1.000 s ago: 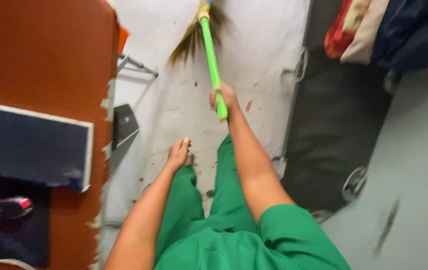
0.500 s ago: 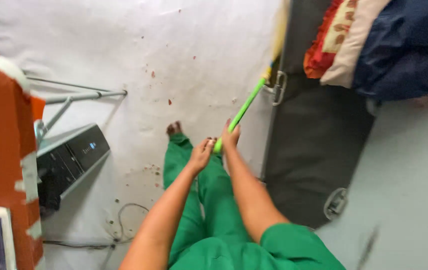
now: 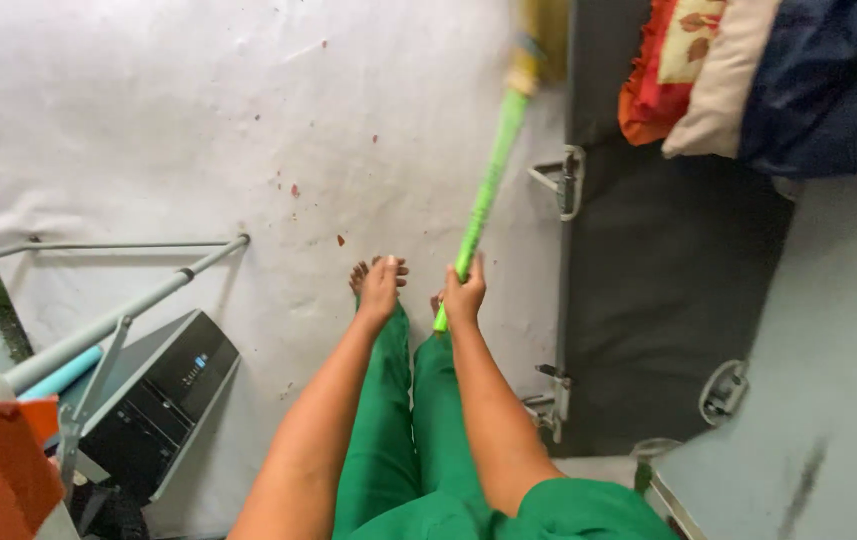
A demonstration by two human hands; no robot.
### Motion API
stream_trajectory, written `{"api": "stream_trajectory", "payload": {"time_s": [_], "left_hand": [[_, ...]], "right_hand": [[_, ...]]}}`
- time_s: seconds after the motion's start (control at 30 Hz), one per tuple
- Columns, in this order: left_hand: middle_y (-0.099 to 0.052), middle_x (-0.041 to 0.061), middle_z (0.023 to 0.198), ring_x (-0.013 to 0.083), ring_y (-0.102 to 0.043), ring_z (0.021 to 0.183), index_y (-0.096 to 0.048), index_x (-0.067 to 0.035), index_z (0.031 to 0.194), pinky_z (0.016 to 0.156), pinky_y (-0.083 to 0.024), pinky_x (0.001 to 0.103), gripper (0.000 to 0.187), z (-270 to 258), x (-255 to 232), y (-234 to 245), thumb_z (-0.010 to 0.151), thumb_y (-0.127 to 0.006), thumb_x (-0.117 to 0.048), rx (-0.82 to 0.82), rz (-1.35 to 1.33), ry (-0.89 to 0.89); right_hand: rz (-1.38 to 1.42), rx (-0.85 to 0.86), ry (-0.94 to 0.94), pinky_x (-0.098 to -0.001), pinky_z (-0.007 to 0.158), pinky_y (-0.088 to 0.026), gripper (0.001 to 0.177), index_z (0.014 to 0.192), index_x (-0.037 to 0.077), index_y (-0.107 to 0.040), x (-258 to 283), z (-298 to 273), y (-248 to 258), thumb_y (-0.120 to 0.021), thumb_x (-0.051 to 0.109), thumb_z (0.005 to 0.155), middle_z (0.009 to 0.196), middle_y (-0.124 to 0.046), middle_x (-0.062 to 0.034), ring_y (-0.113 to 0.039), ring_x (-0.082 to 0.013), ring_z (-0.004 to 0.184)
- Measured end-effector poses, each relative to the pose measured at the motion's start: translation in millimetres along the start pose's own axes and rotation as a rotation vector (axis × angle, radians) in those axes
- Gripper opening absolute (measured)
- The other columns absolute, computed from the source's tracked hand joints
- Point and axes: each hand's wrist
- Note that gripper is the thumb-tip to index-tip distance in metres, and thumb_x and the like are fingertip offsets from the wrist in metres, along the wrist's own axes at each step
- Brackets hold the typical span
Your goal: The person sweeps the floor with a broom and then mops the floor with a mop, using a spray bottle.
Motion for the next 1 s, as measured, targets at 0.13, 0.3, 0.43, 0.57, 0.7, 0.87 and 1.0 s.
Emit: {"api": "stream_trajectory", "payload": {"time_s": [0.13, 0.3, 0.43, 0.57, 0.7, 0.87, 1.0], "left_hand": [[-0.074, 0.005, 0.102, 0.0142, -0.068, 0.083, -0.067, -0.004, 0.121, 0.07, -0.054, 0.03, 0.05, 10.5, -5.9, -4.3, 0.107, -0.043, -0.046, 0.044, -0.004, -0.05], [-0.071, 0.004, 0.104, 0.0133, -0.065, 0.085, -0.065, -0.005, 0.121, 0.07, -0.051, 0.029, 0.05, 17.8, -11.4, 13.3, 0.106, -0.041, -0.046, 0.054, -0.07, 0.002], [-0.072, 0.006, 0.101, 0.0148, -0.065, 0.083, -0.067, -0.004, 0.118, 0.072, -0.053, 0.03, 0.05, 19.7, 12.0, 23.0, 0.106, -0.041, -0.045, -0.057, -0.042, 0.029], [-0.073, 0.009, 0.098, 0.0166, -0.066, 0.084, -0.069, -0.001, 0.114, 0.077, -0.055, 0.031, 0.05, -2.0, 3.8, 19.8, 0.107, -0.045, -0.044, -0.067, -0.044, 0.021], [-0.072, 0.009, 0.098, 0.017, -0.067, 0.085, -0.068, 0.0, 0.114, 0.077, -0.056, 0.032, 0.051, -32.8, -45.0, 12.5, 0.107, -0.046, -0.044, 0.041, -0.074, 0.026], [-0.073, 0.008, 0.097, 0.0171, -0.068, 0.082, -0.069, -0.001, 0.115, 0.077, -0.056, 0.03, 0.051, -52.3, -116.6, 25.6, 0.106, -0.044, -0.044, 0.018, -0.024, 0.014], [-0.074, 0.008, 0.097, 0.0165, -0.068, 0.082, -0.07, -0.002, 0.116, 0.077, -0.056, 0.03, 0.051, -70.7, -167.3, 50.8, 0.105, -0.045, -0.045, -0.039, -0.024, -0.014]], "right_hand": [[0.409, 0.067, -0.322, -0.0314, 0.047, -0.05, 0.059, 0.153, 0.007, -0.047, 63.5, 74.9, -65.0, -0.067, 0.005, 0.097, 0.073, -0.06, -0.0056, -0.056, -0.0133, 0.052], [0.544, 0.366, -0.413, -0.032, 0.044, -0.049, 0.054, 0.149, 0.005, -0.049, 208.8, 108.7, -87.3, -0.065, 0.004, 0.097, 0.069, -0.058, -0.0062, -0.055, -0.0141, 0.048], [0.52, 0.437, -0.426, -0.0324, 0.042, -0.048, 0.05, 0.145, 0.003, -0.051, 236.6, 107.6, -62.1, -0.063, 0.004, 0.096, 0.066, -0.057, -0.0067, -0.054, -0.0149, 0.046], [0.431, 0.542, -0.35, -0.0329, 0.04, -0.047, 0.047, 0.142, 0.002, -0.052, 209.1, 96.4, -5.7, -0.061, 0.004, 0.096, 0.063, -0.056, -0.0072, -0.053, -0.0156, 0.043], [0.278, 0.519, -0.177, -0.0326, 0.039, -0.048, 0.054, 0.147, 0.005, -0.047, 195.1, 33.6, 53.5, -0.06, 0.004, 0.095, 0.063, -0.057, -0.0068, -0.055, -0.0155, 0.043], [0.169, 0.31, -0.193, -0.031, 0.04, -0.046, 0.061, 0.156, 0.016, -0.039, 234.6, -100.4, 70.0, -0.057, 0.009, 0.098, 0.069, -0.056, -0.004, -0.052, -0.0134, 0.042], [0.277, 0.173, -0.516, -0.0348, 0.037, -0.043, 0.022, 0.116, 0.011, -0.05, 247.2, -119.9, 47.6, -0.057, 0.009, 0.095, 0.062, -0.05, -0.0055, -0.048, -0.0181, 0.04]]}}
Point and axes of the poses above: each hand's wrist, its own z-axis towards the middle knuckle, its own y-axis out of the back of the hand, x = y × z
